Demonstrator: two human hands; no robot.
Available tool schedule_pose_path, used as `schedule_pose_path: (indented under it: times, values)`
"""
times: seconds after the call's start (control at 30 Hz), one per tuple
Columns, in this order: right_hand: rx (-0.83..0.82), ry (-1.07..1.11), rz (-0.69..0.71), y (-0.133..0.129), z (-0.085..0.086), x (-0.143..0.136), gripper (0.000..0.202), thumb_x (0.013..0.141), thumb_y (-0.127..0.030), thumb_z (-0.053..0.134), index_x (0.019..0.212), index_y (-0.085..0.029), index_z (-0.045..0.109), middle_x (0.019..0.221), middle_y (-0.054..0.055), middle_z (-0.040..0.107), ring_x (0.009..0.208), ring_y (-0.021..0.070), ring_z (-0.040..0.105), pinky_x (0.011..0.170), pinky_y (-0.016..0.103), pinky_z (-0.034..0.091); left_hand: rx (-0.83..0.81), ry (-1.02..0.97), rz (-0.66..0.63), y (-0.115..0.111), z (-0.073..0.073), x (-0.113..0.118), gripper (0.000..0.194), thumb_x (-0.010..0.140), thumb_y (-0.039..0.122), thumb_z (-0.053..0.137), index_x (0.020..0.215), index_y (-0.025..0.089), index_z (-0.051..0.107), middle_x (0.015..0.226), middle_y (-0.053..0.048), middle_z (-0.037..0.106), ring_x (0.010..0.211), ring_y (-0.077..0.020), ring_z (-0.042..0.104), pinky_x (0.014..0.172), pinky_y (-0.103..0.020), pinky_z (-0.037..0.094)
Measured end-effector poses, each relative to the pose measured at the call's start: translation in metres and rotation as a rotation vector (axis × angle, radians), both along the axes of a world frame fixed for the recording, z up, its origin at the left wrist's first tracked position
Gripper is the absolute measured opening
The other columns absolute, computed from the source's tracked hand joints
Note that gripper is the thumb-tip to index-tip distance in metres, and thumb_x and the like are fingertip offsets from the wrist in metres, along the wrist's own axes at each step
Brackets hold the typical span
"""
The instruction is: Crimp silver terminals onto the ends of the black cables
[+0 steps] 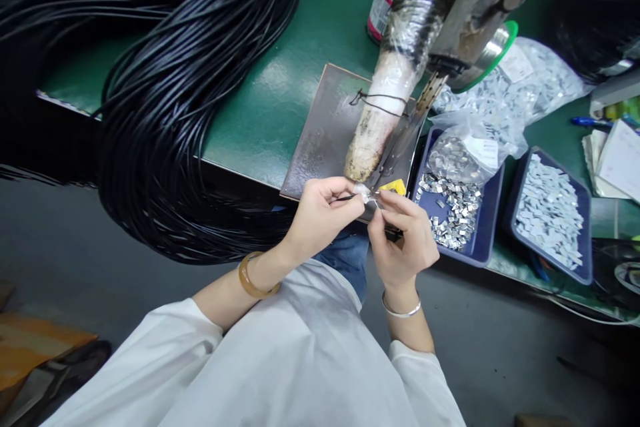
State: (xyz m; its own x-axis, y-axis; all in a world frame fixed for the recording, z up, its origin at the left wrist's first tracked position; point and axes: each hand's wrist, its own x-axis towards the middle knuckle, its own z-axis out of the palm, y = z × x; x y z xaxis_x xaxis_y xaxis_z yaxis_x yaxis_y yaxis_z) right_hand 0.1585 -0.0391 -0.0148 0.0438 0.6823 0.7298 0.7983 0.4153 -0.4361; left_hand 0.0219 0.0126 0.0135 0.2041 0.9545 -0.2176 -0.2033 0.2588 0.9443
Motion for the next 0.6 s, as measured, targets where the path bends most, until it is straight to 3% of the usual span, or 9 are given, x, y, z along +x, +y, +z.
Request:
schedule_pose_path:
  times: [0.33, 0.6]
  values:
    - [-0.016, 0.009, 0.019, 0.002, 0.01, -0.002, 0.026, 0.083, -0.005, 0.071, 0.1, -0.024, 0.065, 0.108, 0.005, 0.076, 0.097, 0.0177, 0.075, 0.085, 0.034, 0.066, 0.094, 0.083, -0.009, 0.0, 0.0, -0.002, 0.011, 0.072, 0.02, 0.069, 0.063, 0.014, 0.069, 0.051, 0.003, 0.05, 0.053, -0.0087, 0.046, 0.052, -0.02, 0.039]
    - [0.002, 0.039, 0.044, 0.0, 0.006, -0.002, 0.024, 0.079, -0.001, 0.073, 0.092, -0.019, 0.062, 0.105, 0.007, 0.077, 0.094, 0.016, 0.075, 0.083, 0.029, 0.065, 0.066, 0.084, -0.023, 0.001, -0.004, -0.003, 0.009, 0.068, 0.021, 0.067, 0.062, 0.013, 0.067, 0.053, 0.002, 0.053, 0.052, -0.0077, 0.045, 0.05, -0.019, 0.037]
